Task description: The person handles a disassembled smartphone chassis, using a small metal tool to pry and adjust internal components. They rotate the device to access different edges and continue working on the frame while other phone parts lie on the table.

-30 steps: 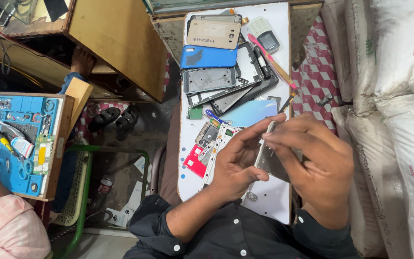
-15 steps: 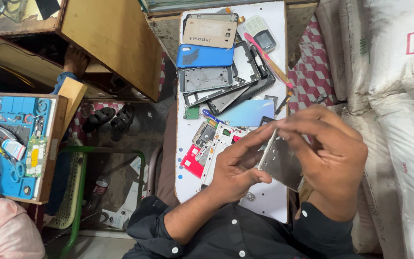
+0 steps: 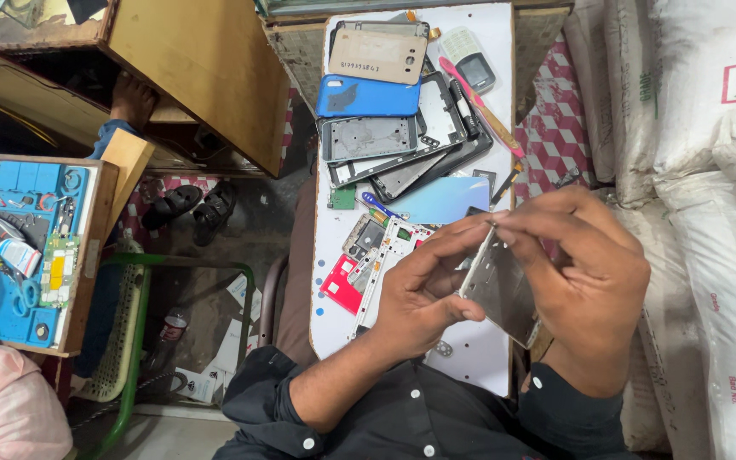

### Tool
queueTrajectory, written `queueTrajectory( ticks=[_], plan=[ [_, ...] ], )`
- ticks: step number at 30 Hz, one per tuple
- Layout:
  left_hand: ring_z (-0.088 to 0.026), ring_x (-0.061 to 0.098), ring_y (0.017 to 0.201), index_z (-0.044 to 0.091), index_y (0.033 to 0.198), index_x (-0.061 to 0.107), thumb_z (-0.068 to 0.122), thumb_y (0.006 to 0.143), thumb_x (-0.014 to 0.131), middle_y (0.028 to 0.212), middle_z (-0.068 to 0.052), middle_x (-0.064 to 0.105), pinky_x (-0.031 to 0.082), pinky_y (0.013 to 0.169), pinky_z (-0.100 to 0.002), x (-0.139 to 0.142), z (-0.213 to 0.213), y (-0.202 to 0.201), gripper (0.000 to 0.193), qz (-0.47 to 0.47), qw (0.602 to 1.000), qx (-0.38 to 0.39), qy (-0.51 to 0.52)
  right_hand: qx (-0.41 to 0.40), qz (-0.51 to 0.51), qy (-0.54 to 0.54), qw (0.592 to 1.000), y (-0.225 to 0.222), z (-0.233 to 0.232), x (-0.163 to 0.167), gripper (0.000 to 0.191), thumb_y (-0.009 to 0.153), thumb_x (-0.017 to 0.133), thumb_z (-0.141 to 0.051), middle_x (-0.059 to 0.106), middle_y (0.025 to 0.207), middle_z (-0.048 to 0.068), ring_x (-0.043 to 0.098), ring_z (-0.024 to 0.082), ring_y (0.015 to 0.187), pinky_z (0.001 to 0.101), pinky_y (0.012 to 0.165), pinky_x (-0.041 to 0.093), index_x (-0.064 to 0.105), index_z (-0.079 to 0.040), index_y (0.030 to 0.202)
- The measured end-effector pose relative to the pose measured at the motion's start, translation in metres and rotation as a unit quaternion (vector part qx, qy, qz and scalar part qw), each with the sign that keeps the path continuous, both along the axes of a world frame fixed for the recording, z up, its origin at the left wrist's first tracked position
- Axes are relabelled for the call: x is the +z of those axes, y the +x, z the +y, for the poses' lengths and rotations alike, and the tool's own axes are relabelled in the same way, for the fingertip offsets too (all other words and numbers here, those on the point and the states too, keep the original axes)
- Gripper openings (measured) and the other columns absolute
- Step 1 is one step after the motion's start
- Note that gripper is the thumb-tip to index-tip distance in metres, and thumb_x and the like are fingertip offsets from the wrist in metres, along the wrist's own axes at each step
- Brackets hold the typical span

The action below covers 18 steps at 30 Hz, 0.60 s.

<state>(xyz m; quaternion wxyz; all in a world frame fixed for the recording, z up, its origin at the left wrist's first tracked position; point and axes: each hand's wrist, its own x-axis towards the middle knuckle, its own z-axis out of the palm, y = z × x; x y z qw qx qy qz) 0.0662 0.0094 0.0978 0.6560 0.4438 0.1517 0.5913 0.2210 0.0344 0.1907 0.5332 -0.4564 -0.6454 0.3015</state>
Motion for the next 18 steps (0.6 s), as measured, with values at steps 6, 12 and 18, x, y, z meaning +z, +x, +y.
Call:
queueTrajectory(
  ticks=[6, 12, 18],
  plan=[
    [-0.026, 0.04, 0.153, 0.006, 0.155, 0.049, 0.014, 0.095, 0.081, 0.163, -0.015, 0.038, 0.043, 0.128, -0.045, 0.0034, 0.0001, 0.0005, 0.068, 0.007, 1.0, -0.002, 0.001, 0.021, 0.029, -0.012, 0.999, 0.0036, -0.0024, -0.0058, 0.01, 0.094, 0.079, 0.003, 0.067, 0.1, 0.006, 0.061, 0.008, 0.088, 0.0183, 0.074, 0.045, 0.074, 0.002, 0.102],
    [-0.024, 0.043, 0.152, 0.009, 0.155, 0.05, 0.017, 0.094, 0.082, 0.163, -0.014, 0.039, 0.051, 0.123, -0.041, 0.0047, -0.0017, -0.0011, 0.07, 0.05, 0.999, 0.003, 0.012, 0.028, 0.031, -0.029, 0.999, 0.0085, -0.0009, -0.0066, 0.014, 0.093, 0.078, 0.004, 0.068, 0.101, 0.007, 0.061, 0.008, 0.088, 0.0177, 0.073, 0.044, 0.074, 0.002, 0.107],
    [-0.023, 0.045, 0.151, 0.009, 0.151, 0.05, 0.019, 0.092, 0.083, 0.163, -0.014, 0.04, 0.054, 0.118, -0.039, 0.005, -0.0026, -0.0015, 0.068, 0.067, 0.997, 0.012, 0.024, 0.029, 0.023, -0.035, 0.999, 0.0084, -0.0039, -0.0033, 0.01, 0.094, 0.077, 0.005, 0.067, 0.103, 0.006, 0.061, 0.008, 0.09, 0.0175, 0.074, 0.044, 0.073, 0.004, 0.103]
  ],
)
